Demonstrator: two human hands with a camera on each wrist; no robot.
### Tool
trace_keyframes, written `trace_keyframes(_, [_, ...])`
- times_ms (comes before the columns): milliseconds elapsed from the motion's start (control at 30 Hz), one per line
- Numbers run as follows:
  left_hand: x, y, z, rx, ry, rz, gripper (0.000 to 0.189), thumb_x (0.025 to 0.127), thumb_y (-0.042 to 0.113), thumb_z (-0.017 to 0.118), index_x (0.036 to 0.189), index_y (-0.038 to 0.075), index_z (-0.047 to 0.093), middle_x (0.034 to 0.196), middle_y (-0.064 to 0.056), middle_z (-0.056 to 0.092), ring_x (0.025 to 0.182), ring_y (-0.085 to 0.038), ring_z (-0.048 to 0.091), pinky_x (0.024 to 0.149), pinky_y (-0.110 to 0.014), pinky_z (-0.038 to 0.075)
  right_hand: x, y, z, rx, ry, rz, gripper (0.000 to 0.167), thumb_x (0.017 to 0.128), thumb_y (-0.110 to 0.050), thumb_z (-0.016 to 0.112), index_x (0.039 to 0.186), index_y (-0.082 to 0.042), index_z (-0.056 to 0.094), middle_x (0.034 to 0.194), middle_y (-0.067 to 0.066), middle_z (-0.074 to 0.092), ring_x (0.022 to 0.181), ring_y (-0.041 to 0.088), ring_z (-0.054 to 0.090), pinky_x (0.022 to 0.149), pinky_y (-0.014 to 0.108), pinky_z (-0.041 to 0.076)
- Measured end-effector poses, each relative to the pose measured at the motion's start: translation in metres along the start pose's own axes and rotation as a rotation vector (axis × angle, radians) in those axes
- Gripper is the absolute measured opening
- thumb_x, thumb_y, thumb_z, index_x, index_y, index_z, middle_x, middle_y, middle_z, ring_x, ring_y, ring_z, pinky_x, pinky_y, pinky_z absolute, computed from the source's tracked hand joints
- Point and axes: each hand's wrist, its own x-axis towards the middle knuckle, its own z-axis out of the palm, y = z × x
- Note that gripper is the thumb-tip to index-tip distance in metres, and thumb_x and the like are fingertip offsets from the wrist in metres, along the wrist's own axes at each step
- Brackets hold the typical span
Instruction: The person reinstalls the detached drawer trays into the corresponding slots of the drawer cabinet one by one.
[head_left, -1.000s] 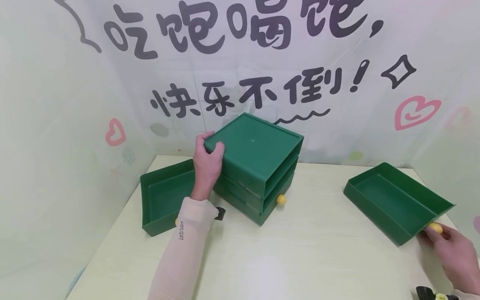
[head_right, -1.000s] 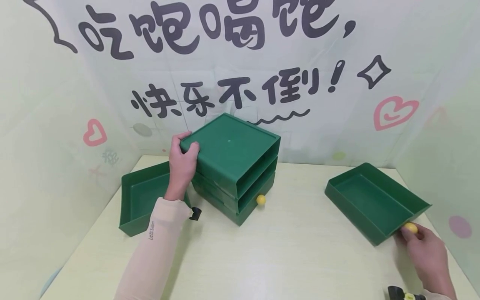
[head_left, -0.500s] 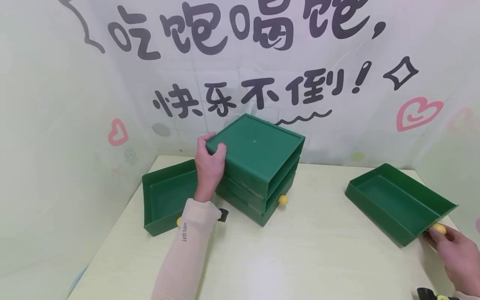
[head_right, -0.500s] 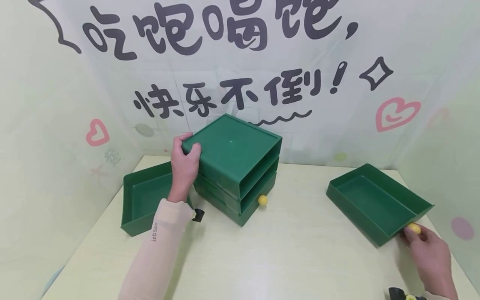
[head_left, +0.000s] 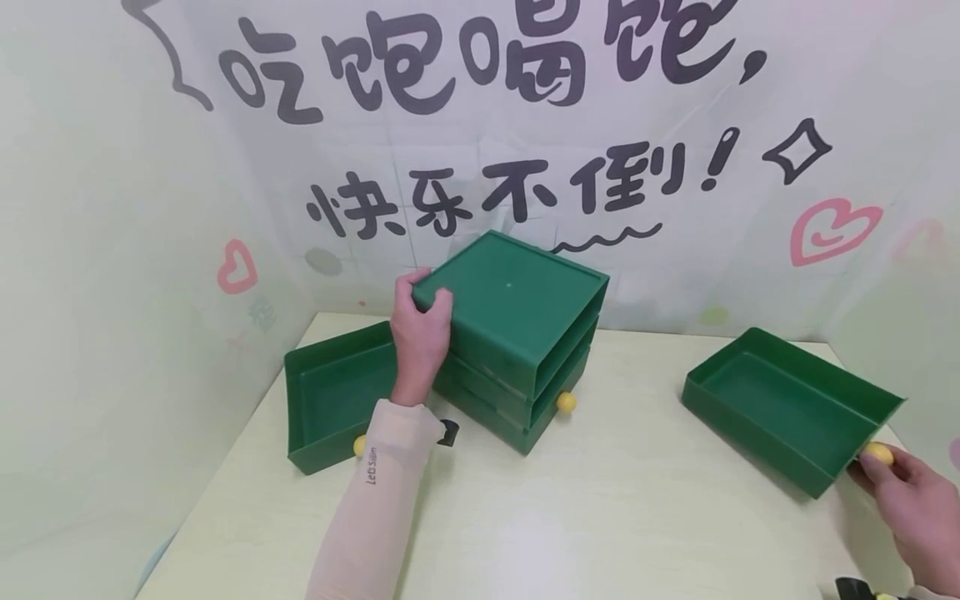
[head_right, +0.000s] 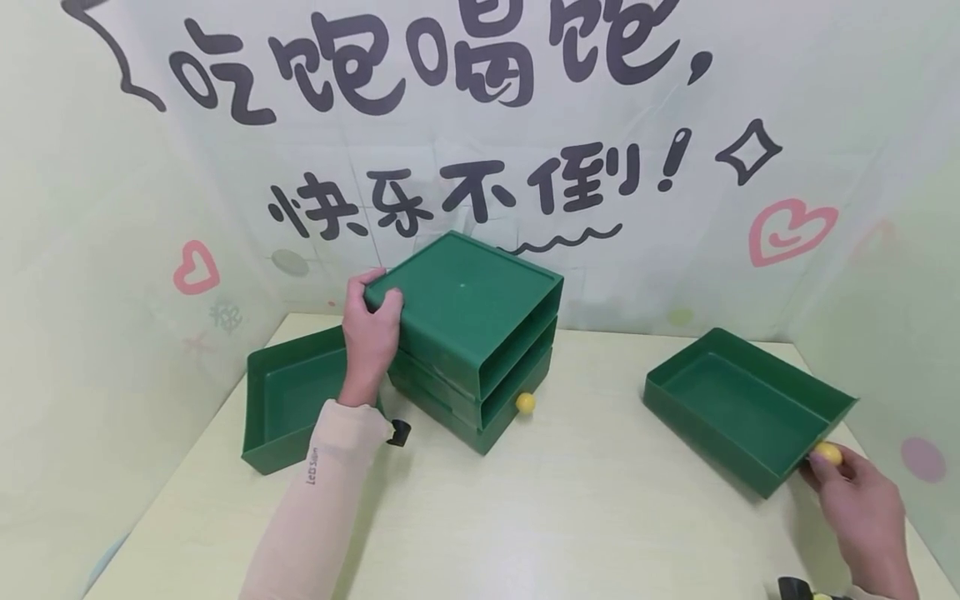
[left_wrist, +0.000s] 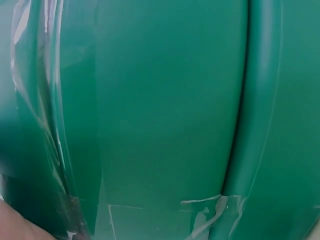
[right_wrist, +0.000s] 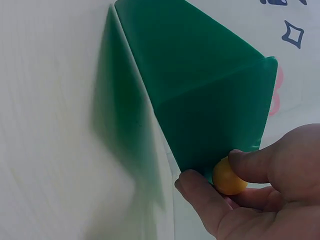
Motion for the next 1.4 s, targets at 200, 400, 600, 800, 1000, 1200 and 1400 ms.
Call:
trace_keyframes(200, [-0.003,-0.001,0.003,0.008,0.018,0.005,0.040,0.091,0.026,0.058,0.130,0.018,0.059,0.135,-0.006,0.064,0.099,-0.023,0.057,0.079,-0.035,0.043,-0.005,-0.004,-0.001,0.017,-0.009,-0.067,0.068,0.110,-0.036,0.034,0.159,0.007,0.016,0.147,0.037,0.046,0.069,-0.025,0.048,0.118,0.060,0.030])
trace_keyframes(400, [-0.004,-0.001,0.004,0.022,0.036,0.007,0.039,0.091,0.027,0.058,0.129,0.019,0.060,0.130,-0.008,0.066,0.093,-0.024,0.057,0.074,-0.035,0.041,-0.012,-0.012,-0.001,0.019,-0.018,-0.170,0.071,0.109,-0.038,0.040,0.156,0.011,0.022,0.085,-0.023,0.063,0.069,-0.024,0.048,0.116,0.065,0.027])
trace_keyframes(600, [-0.006,-0.002,0.005,0.032,0.052,0.038,0.040,0.090,0.025,0.059,0.128,0.015,0.059,0.120,-0.010,0.068,0.087,-0.024,0.056,0.073,-0.035,0.042,-0.019,-0.023,0.000,-0.039,-0.015,-0.259,0.071,0.107,-0.039,0.043,0.154,0.011,0.029,0.086,-0.038,0.048,0.075,-0.024,0.054,0.102,0.033,0.053])
trace_keyframes(800, [-0.008,-0.002,0.006,0.040,0.047,0.045,0.043,0.090,0.025,0.059,0.130,0.011,0.056,0.100,-0.011,0.066,0.079,-0.023,0.053,0.068,-0.035,0.040,-0.026,-0.029,0.001,0.040,-0.056,-0.328,0.061,0.106,-0.039,0.048,0.150,0.003,0.040,0.091,-0.041,0.051,0.077,-0.023,0.058,0.076,0.008,0.052])
trace_keyframes(1000, [-0.010,0.001,0.006,0.067,0.043,0.041,0.042,0.090,0.026,0.058,0.130,0.011,0.054,0.093,-0.011,0.060,0.077,-0.025,0.051,0.065,-0.036,0.037,-0.034,-0.032,0.004,0.159,-0.106,-0.397,0.061,0.104,-0.030,0.056,0.151,0.005,0.040,0.096,-0.038,0.058,0.078,-0.019,0.062,0.066,0.005,0.048])
trace_keyframes(1200, [-0.013,0.003,0.006,0.102,0.050,0.024,0.040,0.091,0.031,0.057,0.127,0.014,0.054,0.091,-0.010,0.058,0.077,-0.026,0.050,0.063,-0.038,0.034,-0.040,-0.039,0.008,-0.034,-0.075,-0.380,0.072,0.105,-0.041,0.050,0.154,0.010,0.032,0.116,-0.024,0.057,0.083,-0.022,0.055,0.067,0.007,0.048])
trace_keyframes(1400, [-0.015,0.005,0.005,0.129,0.056,0.011,0.042,0.091,0.033,0.057,0.128,0.015,0.054,0.086,-0.008,0.055,0.075,-0.026,0.049,0.061,-0.038,0.033,-0.045,-0.044,0.014,-0.074,-0.102,-0.390,0.073,0.105,-0.044,0.050,0.153,0.009,0.036,0.111,-0.027,0.056,0.082,-0.022,0.055,0.066,0.009,0.048])
